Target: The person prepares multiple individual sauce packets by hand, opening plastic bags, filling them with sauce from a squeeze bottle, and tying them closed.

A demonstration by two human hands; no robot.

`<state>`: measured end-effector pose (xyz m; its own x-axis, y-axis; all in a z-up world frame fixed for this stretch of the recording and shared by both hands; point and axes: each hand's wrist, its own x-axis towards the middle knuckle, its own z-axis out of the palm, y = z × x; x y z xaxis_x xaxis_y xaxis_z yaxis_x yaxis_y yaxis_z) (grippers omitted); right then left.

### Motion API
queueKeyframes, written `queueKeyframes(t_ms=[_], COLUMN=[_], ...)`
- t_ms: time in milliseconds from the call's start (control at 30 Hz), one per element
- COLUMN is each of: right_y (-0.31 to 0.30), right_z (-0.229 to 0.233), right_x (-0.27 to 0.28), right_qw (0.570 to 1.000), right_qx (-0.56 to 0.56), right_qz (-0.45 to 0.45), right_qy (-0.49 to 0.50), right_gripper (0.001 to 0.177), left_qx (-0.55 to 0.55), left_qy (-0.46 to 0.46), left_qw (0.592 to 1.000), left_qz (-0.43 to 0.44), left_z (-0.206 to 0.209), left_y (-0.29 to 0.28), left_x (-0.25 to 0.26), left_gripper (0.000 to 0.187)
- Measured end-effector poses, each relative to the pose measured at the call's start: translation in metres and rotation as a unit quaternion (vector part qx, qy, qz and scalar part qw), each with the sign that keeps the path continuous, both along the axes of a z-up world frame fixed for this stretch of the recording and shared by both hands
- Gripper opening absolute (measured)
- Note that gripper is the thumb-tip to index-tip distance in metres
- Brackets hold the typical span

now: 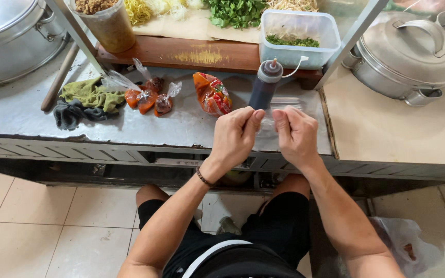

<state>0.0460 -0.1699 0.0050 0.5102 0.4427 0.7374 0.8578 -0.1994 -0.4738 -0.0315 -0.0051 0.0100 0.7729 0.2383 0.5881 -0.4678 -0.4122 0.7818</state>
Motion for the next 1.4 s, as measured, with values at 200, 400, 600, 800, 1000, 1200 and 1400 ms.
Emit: queueKeyframes(t_ms=[200,400,600,800,1000,1200,1400], right_y=[0.009,0.012,0.028,0.043,0.044,0.052,0.048], right_z=[-0.001,0.007,-0.006,-0.037,-0.028,-0.052,-0.056], right_x=[-0.008,-0.002,-0.011,-0.021,-0.027,0.004,-0.007], right_qw=[0.986,0.977,0.962,0.924,0.792,0.793,0.873], right_qx=[0.058,-0.004,0.126,0.205,0.304,0.288,0.186], right_qz=[0.069,0.088,0.021,0.029,0.103,0.093,0.096], right_qy=[0.140,0.193,0.240,0.322,0.520,0.529,0.441], right_gripper=[0.012,0.014,0.006,0.010,0.008,0.016,0.017], left_qx=[-0.086,0.038,0.001,-0.279,-0.315,-0.478,-0.258], left_qy=[0.023,-0.001,-0.054,0.117,0.101,0.082,0.056], left_qw=[0.996,0.999,0.980,0.951,0.941,0.864,0.964], left_qz=[-0.004,0.039,0.192,0.068,0.065,-0.135,0.020], left_z=[-0.015,-0.013,-0.013,-0.029,-0.064,-0.058,-0.067], left_y=[0.014,0.017,0.017,0.001,0.011,0.011,0.022], left_x=[0.000,-0.002,-0.009,-0.005,0.009,0.010,0.015], left_gripper=[0.008,0.014,0.022,0.032,0.009,0.023,0.029])
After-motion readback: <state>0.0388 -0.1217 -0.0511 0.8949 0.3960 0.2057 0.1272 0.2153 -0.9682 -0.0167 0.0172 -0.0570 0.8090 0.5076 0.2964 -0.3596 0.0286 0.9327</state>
